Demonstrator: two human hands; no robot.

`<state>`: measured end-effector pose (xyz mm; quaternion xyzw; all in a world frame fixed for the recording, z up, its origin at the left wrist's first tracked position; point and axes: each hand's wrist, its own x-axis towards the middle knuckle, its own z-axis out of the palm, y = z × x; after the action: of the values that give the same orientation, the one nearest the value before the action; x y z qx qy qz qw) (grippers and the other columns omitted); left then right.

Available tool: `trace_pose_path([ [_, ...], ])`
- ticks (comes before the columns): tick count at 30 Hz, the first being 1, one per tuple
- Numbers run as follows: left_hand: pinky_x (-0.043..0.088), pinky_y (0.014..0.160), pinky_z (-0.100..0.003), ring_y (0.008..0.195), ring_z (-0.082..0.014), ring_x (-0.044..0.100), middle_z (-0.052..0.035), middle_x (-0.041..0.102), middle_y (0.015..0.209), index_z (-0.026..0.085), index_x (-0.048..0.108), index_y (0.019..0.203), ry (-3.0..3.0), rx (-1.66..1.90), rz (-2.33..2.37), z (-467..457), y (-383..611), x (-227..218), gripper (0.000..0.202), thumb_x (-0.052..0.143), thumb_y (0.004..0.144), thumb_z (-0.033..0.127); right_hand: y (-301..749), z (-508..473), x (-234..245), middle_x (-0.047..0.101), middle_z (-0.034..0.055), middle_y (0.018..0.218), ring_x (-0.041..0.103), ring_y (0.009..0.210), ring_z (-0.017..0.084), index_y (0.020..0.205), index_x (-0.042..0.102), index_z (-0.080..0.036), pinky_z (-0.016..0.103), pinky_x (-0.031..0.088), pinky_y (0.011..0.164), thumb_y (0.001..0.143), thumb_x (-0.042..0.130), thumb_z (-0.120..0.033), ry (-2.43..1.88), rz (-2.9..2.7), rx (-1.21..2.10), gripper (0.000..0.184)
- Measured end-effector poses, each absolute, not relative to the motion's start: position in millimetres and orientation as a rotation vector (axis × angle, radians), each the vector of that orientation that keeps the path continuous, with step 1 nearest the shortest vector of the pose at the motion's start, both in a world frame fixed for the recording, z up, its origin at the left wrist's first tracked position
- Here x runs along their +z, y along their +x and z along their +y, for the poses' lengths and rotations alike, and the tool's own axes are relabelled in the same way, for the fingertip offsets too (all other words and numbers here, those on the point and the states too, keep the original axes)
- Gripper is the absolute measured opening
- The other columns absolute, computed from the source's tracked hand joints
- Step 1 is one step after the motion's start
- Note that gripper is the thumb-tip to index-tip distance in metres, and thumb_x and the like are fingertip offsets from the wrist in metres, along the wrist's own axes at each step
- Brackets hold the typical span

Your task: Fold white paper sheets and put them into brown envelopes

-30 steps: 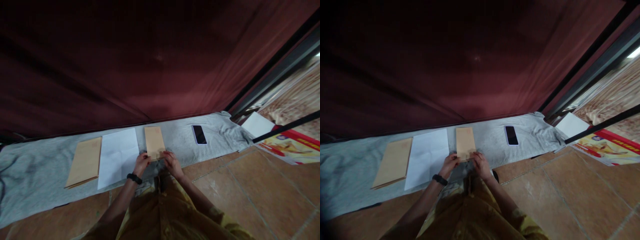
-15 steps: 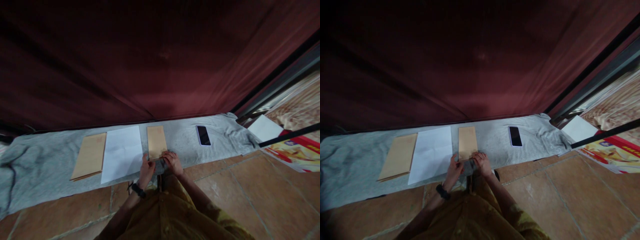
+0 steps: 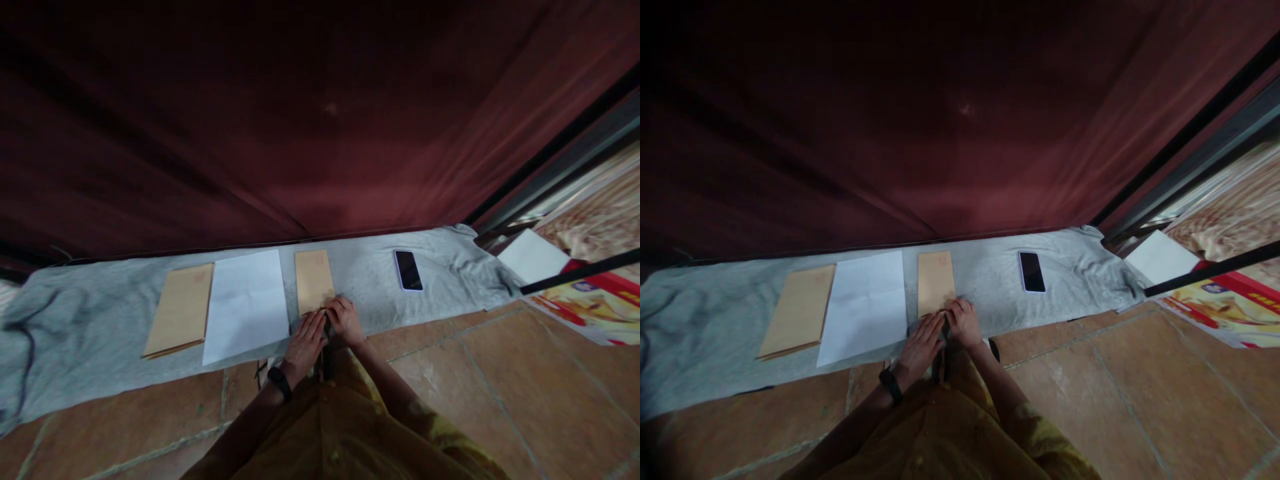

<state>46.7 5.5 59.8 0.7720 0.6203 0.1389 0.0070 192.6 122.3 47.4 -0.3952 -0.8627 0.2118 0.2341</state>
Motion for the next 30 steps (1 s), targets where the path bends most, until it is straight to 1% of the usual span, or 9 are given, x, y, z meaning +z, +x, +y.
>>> trace_pose_path([
  [3,0.037,0.118,-0.046,0.147,-0.0268,0.036,-0.0158,0.046,0.154,0.009,0.041,0.148,2.423,0.411,1.981,8,44,54,0.054,0.047,0.098,0.029,192,122,47,0.067,0.0075,0.108,0.058,0.105,0.023,0.101,0.066,-0.020,0.036,0.042,0.092,0.097,0.055,-0.023,-1.092,-2.357,0.557,0.011],
  [9,0.029,0.123,-0.048,0.151,-0.0266,0.028,-0.0153,0.039,0.158,0.009,0.034,0.153,2.430,0.345,2.034,6,42,50,0.063,0.049,0.097,0.035,191,123,45,0.066,0.0076,0.108,0.057,0.106,0.023,0.102,0.066,-0.020,0.036,0.042,0.093,0.097,0.055,-0.024,-1.092,-2.354,0.533,0.012],
  [17,0.025,0.124,-0.050,0.152,-0.0278,0.025,-0.0144,0.034,0.161,0.009,0.038,0.151,2.407,0.257,2.104,7,46,49,0.062,0.047,0.098,0.040,191,122,46,0.065,0.0075,0.109,0.057,0.107,0.022,0.103,0.065,-0.020,0.036,0.043,0.094,0.096,0.056,-0.024,-1.102,-2.357,0.518,0.012],
  [22,0.023,0.124,-0.051,0.152,-0.0273,0.023,-0.0151,0.034,0.161,0.010,0.035,0.153,2.385,0.271,2.131,5,50,53,0.064,0.045,0.098,0.041,191,123,46,0.066,0.0082,0.109,0.059,0.106,0.023,0.104,0.065,-0.020,0.038,0.045,0.094,0.097,0.055,-0.023,-1.098,-2.341,0.520,0.014],
  [24,0.023,0.124,-0.051,0.152,-0.0275,0.023,-0.0160,0.035,0.160,0.009,0.035,0.153,2.378,0.277,2.141,4,52,54,0.064,0.044,0.098,0.041,191,121,48,0.067,0.0098,0.112,0.059,0.109,0.023,0.109,0.066,-0.019,0.040,0.046,0.095,0.099,0.050,-0.022,-1.088,-2.325,0.514,0.019],
  [26,0.022,0.124,-0.051,0.152,-0.0281,0.024,-0.0171,0.035,0.160,0.007,0.036,0.152,2.362,0.267,2.158,4,54,53,0.065,0.045,0.097,0.040,190,115,49,0.066,0.0115,0.120,0.057,0.116,0.024,0.119,0.064,-0.017,0.042,0.046,0.100,0.101,0.044,-0.021,-1.034,-2.317,0.509,0.027],
  [28,0.020,0.125,-0.050,0.152,-0.0288,0.025,-0.0178,0.036,0.160,0.006,0.038,0.151,2.352,0.252,2.155,5,54,50,0.065,0.048,0.095,0.037,187,106,51,0.063,0.0124,0.130,0.054,0.126,0.023,0.130,0.060,-0.016,0.043,0.044,0.107,0.103,0.040,-0.022,-0.912,-2.359,0.527,0.035],
  [30,0.018,0.126,-0.049,0.151,-0.0288,0.028,-0.0178,0.040,0.157,0.008,0.042,0.150,2.349,0.241,2.140,5,54,45,0.062,0.049,0.094,0.034,181,94,54,0.059,0.0121,0.139,0.050,0.133,0.022,0.141,0.053,-0.015,0.043,0.041,0.114,0.104,0.038,-0.025,-0.786,-2.430,0.566,0.041],
])
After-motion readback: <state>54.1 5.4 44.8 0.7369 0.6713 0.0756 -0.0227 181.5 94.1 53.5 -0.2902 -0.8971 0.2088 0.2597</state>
